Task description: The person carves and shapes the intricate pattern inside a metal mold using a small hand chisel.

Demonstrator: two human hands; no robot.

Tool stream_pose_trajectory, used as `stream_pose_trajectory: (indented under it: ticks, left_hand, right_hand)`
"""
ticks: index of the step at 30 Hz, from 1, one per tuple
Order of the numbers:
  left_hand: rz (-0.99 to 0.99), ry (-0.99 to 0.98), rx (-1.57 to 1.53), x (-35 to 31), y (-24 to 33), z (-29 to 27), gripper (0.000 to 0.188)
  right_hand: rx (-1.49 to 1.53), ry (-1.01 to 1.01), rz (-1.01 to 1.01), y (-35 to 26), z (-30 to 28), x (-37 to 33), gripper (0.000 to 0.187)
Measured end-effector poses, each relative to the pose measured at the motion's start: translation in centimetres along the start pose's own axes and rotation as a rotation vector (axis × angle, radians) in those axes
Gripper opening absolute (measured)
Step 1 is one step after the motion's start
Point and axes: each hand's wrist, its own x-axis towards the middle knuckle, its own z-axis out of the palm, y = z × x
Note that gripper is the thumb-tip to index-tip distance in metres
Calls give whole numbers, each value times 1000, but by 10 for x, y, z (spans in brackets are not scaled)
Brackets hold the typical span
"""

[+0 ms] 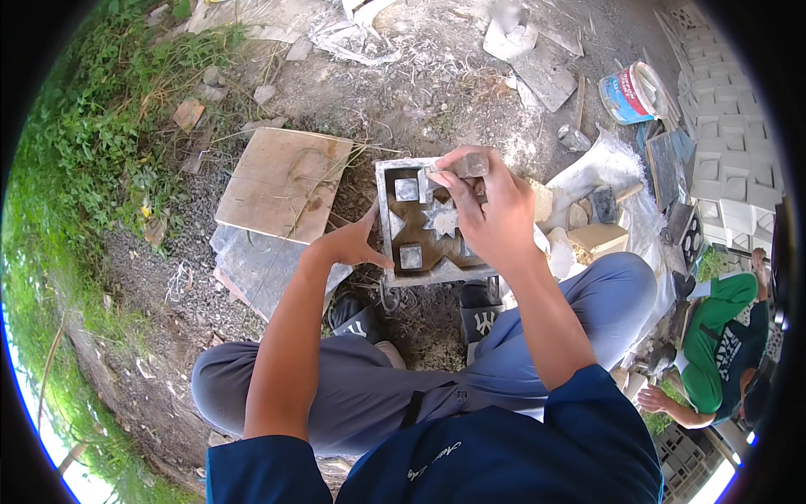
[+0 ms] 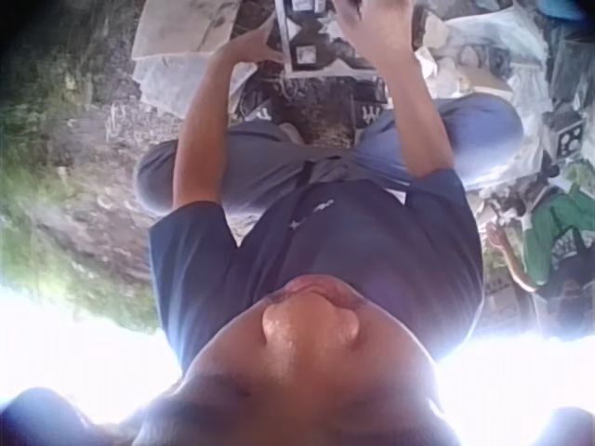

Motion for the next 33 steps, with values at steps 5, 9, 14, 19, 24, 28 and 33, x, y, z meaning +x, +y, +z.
stream_pose_trajectory:
  ticks: [5,9,14,19,24,28,33]
  left_hand:
    - [57,-6,-2,4,-3,-2,151]
    - [15,-16,25,3,0,-2,153]
    - [28,0,-7,-1,-2,-2,154]
    - [85,15,-12,-2,14,-4,152]
    - [72,37,2,-4,4,-3,151]
    - [7,20,32,-9,5,-5,149]
    - [75,-5,34,4,20,-4,149]
  right_hand:
    - [9,71,-34,23,9,-3,18]
    - [-46,-53,122,48,12,5,14]
    - [31,-49,-59,22,4,2,9]
    - [13,-135,-24,22,-8,4,14]
    - [1,-352,200,56,10,5,25]
    - [6,-382,60,16,-4,8,43]
    - [-140,-358,149,64,6,-5,32]
